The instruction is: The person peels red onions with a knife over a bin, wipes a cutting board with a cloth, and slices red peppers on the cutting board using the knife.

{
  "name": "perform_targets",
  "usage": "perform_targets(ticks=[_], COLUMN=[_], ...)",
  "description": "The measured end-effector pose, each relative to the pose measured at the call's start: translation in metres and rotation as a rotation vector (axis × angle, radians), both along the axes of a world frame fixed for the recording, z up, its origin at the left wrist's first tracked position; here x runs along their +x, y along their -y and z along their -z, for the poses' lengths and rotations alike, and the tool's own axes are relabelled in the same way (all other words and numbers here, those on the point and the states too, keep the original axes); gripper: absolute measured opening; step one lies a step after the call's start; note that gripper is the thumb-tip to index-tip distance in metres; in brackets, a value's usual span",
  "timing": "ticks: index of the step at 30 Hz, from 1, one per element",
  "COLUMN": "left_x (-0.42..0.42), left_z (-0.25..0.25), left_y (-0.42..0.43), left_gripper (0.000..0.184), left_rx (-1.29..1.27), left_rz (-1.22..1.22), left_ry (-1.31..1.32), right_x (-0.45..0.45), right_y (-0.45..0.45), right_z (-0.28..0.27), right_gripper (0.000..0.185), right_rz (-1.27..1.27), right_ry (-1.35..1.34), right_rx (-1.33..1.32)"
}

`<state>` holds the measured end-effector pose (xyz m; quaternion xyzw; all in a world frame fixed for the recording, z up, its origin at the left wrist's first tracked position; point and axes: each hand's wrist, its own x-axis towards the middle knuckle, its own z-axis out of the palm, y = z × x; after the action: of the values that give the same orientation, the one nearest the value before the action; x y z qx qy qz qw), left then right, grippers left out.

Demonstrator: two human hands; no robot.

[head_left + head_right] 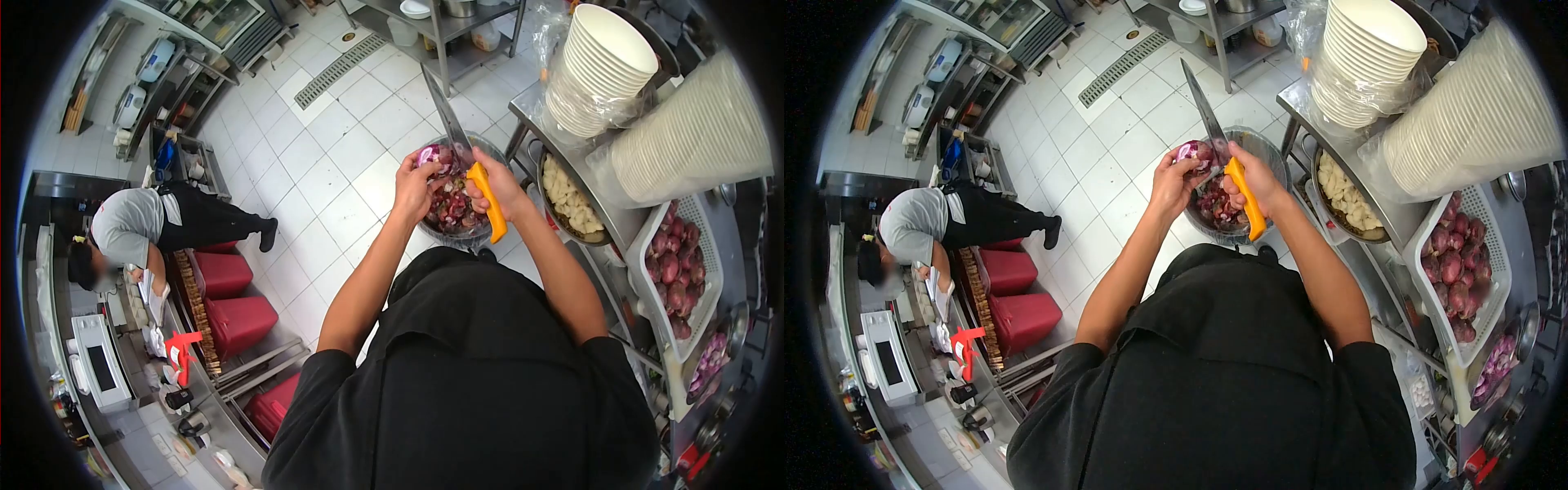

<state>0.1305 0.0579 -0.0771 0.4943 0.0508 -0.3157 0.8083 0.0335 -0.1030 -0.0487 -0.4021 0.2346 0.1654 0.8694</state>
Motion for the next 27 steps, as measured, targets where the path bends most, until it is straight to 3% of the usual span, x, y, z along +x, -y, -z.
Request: perform_targets(ticks=[6, 15, 24, 27], left_x=[-0.006, -0.005, 0.006, 0.006], left_z=[-0.002, 0.004, 0.004, 0.009], left_y=[0.006, -0.007, -0.017, -0.015], left_gripper=[0.045, 0.040, 0.036, 0.038], left_rx=[0.270, -0.004, -0.082, -0.050], left_rz=[0.068, 0.044, 0.043, 0.012], left_ry=[0.127, -0.045, -0.104, -0.095], right_x=[-0.003, 0.001, 0.005, 0.004], right_y=[-0.002, 0.000, 0.007, 0.007], right_z=[0.006, 0.019, 0.039, 0.027], right_gripper=[0.058, 0.051, 0.051, 0.053], right_rz=[-0.004, 0.010, 0.037, 0.061], right_ry=[0.006, -0.016, -0.088, -0.095], right_rx=[0.041, -0.087, -0.243, -0.089])
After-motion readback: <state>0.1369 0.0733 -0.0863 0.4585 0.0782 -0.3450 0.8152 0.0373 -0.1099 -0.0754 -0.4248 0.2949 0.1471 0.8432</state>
